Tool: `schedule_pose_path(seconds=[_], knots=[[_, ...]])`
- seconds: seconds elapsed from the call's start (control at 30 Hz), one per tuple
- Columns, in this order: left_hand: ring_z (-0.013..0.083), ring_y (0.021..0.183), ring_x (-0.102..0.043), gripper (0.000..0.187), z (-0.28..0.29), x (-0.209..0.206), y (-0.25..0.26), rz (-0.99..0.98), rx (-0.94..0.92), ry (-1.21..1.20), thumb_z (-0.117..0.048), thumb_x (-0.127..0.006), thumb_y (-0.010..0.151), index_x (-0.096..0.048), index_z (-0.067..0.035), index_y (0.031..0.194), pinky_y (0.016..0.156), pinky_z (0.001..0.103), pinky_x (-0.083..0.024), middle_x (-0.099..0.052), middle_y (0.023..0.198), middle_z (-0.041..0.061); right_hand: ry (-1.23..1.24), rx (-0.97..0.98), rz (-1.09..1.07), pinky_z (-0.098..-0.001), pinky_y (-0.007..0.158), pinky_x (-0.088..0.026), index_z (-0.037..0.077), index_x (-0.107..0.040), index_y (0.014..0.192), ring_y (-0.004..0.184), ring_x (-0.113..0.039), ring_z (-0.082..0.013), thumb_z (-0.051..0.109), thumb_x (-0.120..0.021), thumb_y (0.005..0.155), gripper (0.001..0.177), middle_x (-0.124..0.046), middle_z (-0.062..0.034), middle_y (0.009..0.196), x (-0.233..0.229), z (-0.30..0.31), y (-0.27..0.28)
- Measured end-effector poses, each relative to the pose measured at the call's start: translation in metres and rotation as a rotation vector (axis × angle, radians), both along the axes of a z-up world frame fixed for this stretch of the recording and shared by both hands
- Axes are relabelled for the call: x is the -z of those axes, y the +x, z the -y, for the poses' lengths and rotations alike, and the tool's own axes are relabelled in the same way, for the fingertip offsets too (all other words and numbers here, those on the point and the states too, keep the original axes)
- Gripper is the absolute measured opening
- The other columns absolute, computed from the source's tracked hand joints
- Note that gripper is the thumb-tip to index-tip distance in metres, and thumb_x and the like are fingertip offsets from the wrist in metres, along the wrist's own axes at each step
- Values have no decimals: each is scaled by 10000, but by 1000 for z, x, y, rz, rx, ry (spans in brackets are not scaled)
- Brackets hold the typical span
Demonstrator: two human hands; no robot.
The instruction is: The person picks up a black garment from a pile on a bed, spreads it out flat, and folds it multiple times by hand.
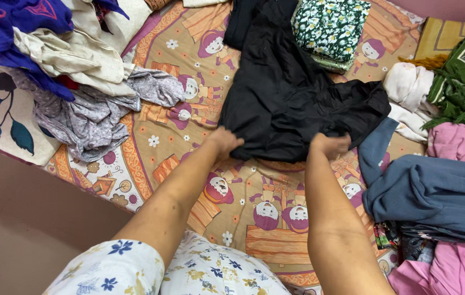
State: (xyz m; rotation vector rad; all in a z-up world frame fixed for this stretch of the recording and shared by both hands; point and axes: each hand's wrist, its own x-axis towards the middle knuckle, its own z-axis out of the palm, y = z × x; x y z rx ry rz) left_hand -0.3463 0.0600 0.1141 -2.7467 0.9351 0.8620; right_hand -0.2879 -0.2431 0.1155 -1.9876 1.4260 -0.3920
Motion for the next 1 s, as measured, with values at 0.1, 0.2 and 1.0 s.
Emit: schedule_pose_path(seconds=[0.1, 0.2, 1.0], knots=[[324, 1016, -717, 562, 15, 10, -31, -147, 60, -34, -394, -716, 876, -552, -208, 1380, 868, 465, -564, -733, 1085, 129, -165, -725, -278, -521, 1111, -486, 256, -468, 1528, 1398, -536, -359, 107, -691, 824, 753, -496, -141, 1533, -26, -7, -6], [324, 1009, -751, 487, 23, 16, -59, -136, 177, -101, -300, -658, 902, -604, -185, 1372, 866, 458, -581, -773, 1057, 120, -385, -1503, -501, -567, 1114, -391, 313, -430, 1509, 1462, -394, -385, 105, -717, 762, 826, -406, -115, 1559, -23, -16, -9], [417, 1187, -588, 544, 102, 30, 10, 180, -263, -837, -165, -710, 721, -626, -131, 1258, 945, 510, -509, -641, 1235, 216, 176, -1222, -153, -451, 1020, -518, 29, -594, 1316, 1199, -666, -363, 488, -646, 904, 619, -693, -231, 1280, -2, -72, 45]])
